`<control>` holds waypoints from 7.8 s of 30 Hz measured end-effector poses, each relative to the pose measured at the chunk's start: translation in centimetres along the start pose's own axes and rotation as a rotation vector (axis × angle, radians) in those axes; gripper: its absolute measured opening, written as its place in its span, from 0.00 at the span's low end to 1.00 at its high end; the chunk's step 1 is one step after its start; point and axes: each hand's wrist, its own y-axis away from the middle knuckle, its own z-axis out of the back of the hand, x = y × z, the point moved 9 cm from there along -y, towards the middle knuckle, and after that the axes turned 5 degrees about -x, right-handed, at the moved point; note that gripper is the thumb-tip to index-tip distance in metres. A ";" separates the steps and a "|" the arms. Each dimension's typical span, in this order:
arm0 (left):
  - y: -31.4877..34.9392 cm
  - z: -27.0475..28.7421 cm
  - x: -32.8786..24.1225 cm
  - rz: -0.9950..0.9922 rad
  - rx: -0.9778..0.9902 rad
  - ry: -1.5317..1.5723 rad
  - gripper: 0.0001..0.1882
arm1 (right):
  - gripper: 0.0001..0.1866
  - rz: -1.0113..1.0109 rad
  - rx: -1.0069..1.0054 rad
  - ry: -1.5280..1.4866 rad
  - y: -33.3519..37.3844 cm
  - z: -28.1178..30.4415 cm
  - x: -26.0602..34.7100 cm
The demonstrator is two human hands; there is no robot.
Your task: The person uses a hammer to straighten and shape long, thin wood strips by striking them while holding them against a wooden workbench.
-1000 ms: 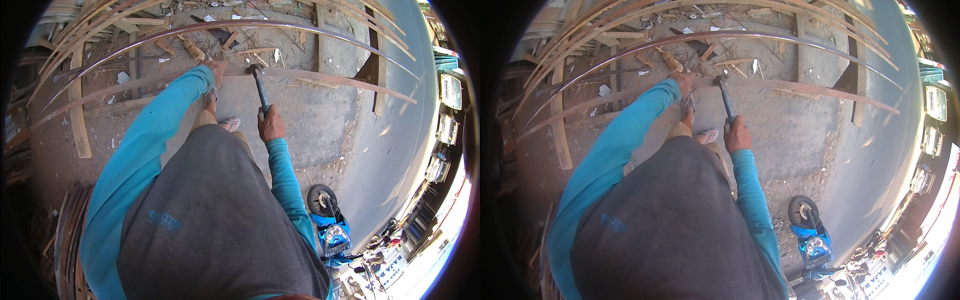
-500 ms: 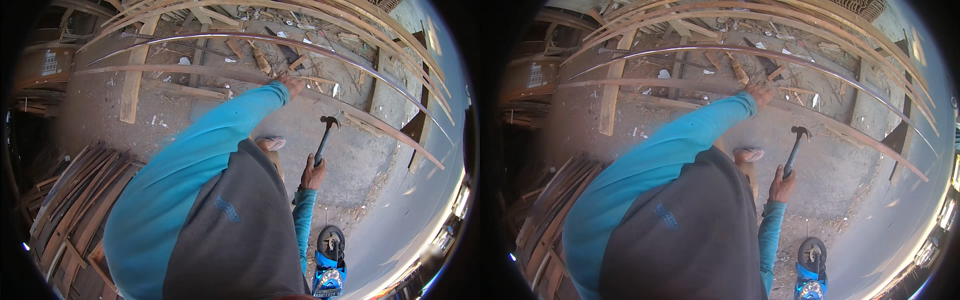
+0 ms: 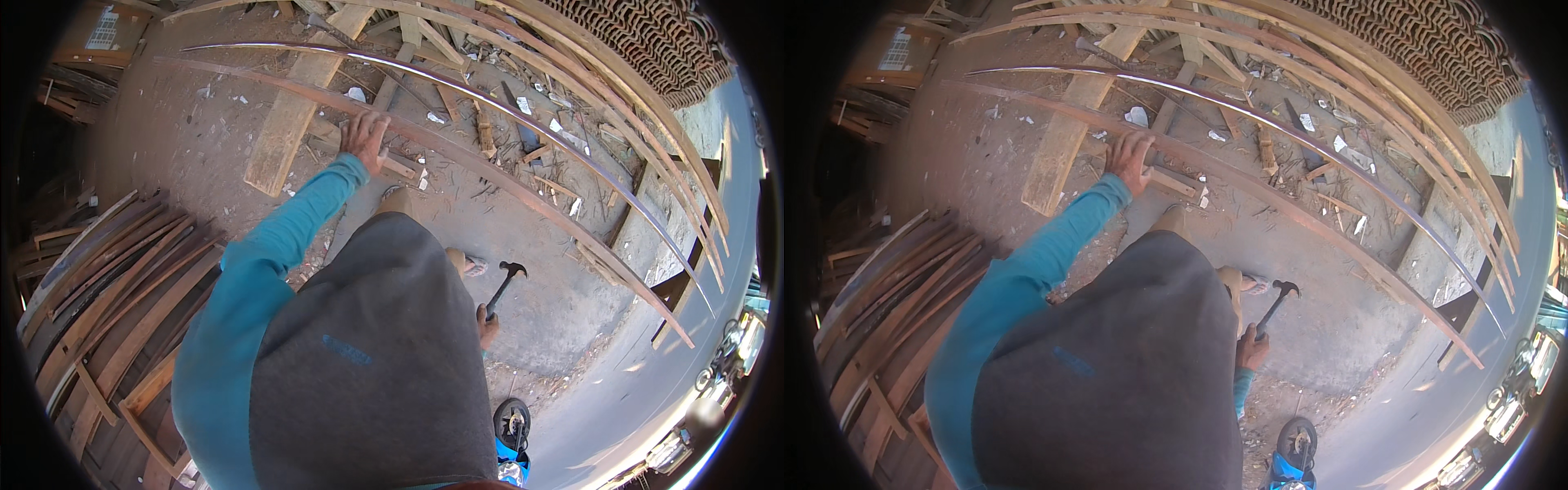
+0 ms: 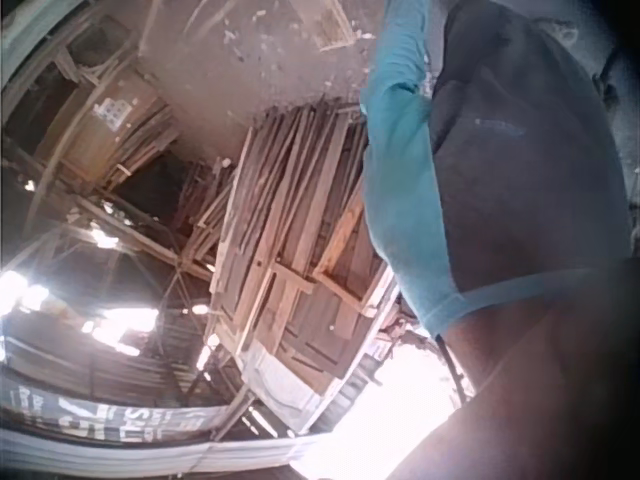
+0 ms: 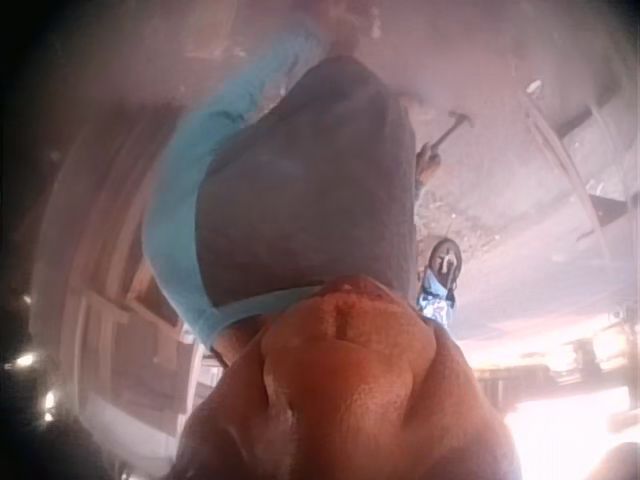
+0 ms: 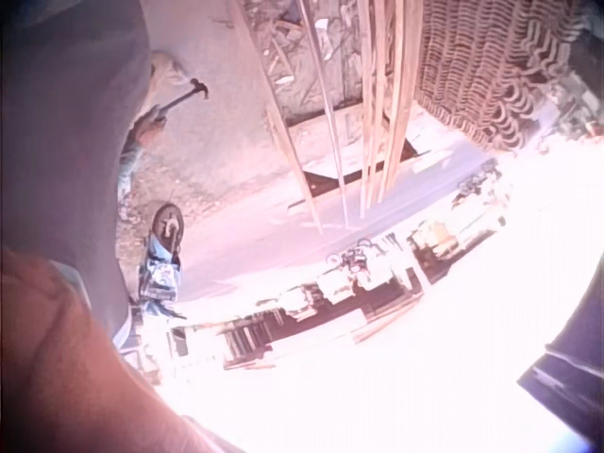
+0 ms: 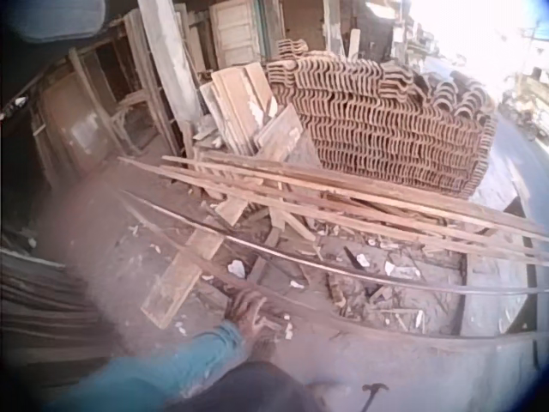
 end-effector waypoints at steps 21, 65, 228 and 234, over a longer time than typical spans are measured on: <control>4.8 -3.6 12.4 -0.082 0.577 -0.107 0.25 | 0.18 0.126 0.186 -0.233 7.1 -11.0 6.3; 7.6 14.7 57.4 -0.148 0.231 -0.012 0.24 | 0.26 0.119 0.009 0.066 32.6 -41.2 13.1; -3.3 -22.0 -38.6 -0.299 0.855 0.068 0.35 | 0.18 0.509 -0.412 -1.492 -25.3 45.4 9.7; -4.3 -19.6 -55.6 -0.751 0.435 0.515 0.41 | 0.18 0.546 -0.476 -1.575 -21.3 44.2 8.0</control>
